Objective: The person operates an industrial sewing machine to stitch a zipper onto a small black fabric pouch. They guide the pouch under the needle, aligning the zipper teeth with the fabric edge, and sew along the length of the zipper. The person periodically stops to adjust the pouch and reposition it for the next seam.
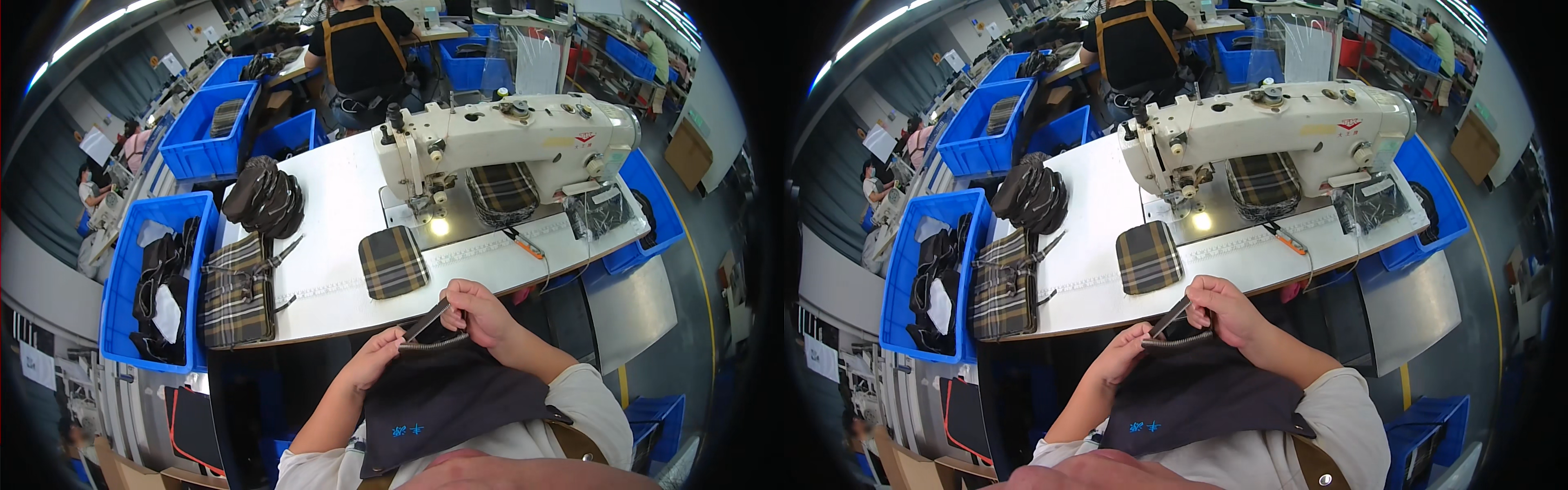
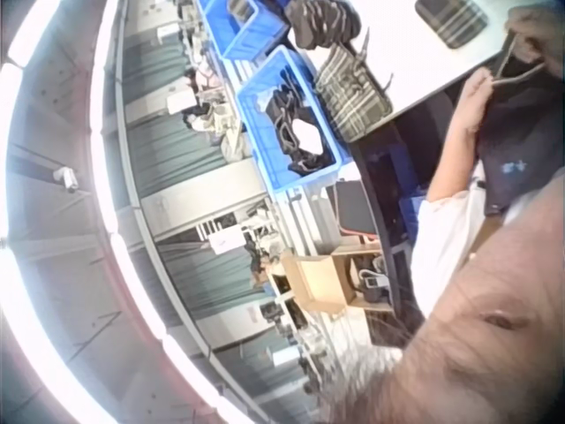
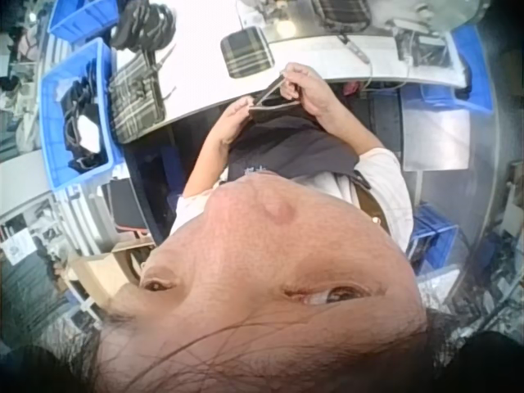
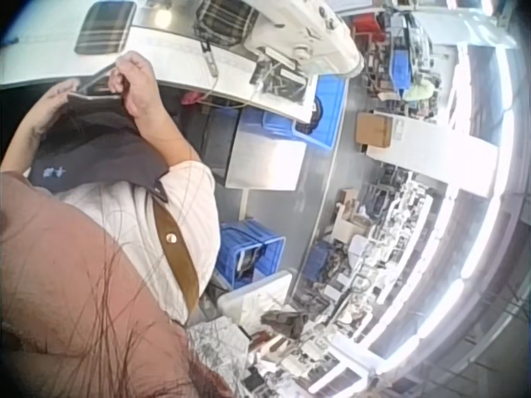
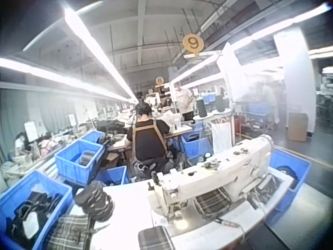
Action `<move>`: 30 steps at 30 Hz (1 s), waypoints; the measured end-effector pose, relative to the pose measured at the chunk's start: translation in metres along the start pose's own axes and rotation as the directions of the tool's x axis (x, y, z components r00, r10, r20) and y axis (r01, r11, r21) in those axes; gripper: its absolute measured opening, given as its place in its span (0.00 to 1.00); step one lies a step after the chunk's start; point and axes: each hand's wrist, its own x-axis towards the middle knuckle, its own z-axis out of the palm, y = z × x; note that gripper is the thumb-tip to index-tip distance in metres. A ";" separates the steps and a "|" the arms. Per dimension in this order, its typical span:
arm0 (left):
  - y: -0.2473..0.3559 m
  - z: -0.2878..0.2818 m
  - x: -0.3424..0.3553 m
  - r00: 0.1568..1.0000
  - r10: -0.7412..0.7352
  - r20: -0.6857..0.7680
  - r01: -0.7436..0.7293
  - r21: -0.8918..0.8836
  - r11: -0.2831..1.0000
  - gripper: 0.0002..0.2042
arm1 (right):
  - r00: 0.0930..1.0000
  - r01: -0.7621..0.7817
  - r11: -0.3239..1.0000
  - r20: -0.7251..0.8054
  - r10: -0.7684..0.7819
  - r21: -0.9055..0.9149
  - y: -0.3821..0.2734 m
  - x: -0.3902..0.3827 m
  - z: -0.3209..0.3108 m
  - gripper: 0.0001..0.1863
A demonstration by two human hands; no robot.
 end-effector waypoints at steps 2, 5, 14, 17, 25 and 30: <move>-0.003 0.000 0.000 1.000 0.023 -0.013 -0.025 -0.122 0.992 0.09 | 0.999 -0.019 0.999 -0.048 0.021 0.035 0.004 0.003 -0.002 0.13; 0.005 0.007 0.003 0.988 0.134 -0.082 -0.152 -0.293 0.944 0.13 | 0.979 -0.140 0.990 -0.146 0.143 0.030 0.015 -0.002 -0.007 0.15; 0.031 0.020 0.008 0.959 0.241 -0.151 -0.279 -0.339 0.898 0.21 | 0.971 -0.238 0.971 -0.015 0.237 -0.021 0.046 -0.026 -0.036 0.22; 0.024 0.013 0.005 0.983 0.077 -0.167 -0.137 -0.389 0.911 0.23 | 0.980 -0.195 0.971 0.021 0.200 -0.140 0.032 -0.023 -0.036 0.19; 0.038 0.003 0.009 0.991 0.071 0.117 -0.081 0.083 0.993 0.19 | 0.912 -0.123 0.631 0.163 0.376 -0.766 -0.001 -0.016 -0.016 0.17; 0.048 0.014 0.012 0.991 0.025 0.132 -0.054 0.218 0.975 0.08 | 0.939 -0.093 0.563 0.115 0.323 -0.821 0.006 -0.016 -0.015 0.17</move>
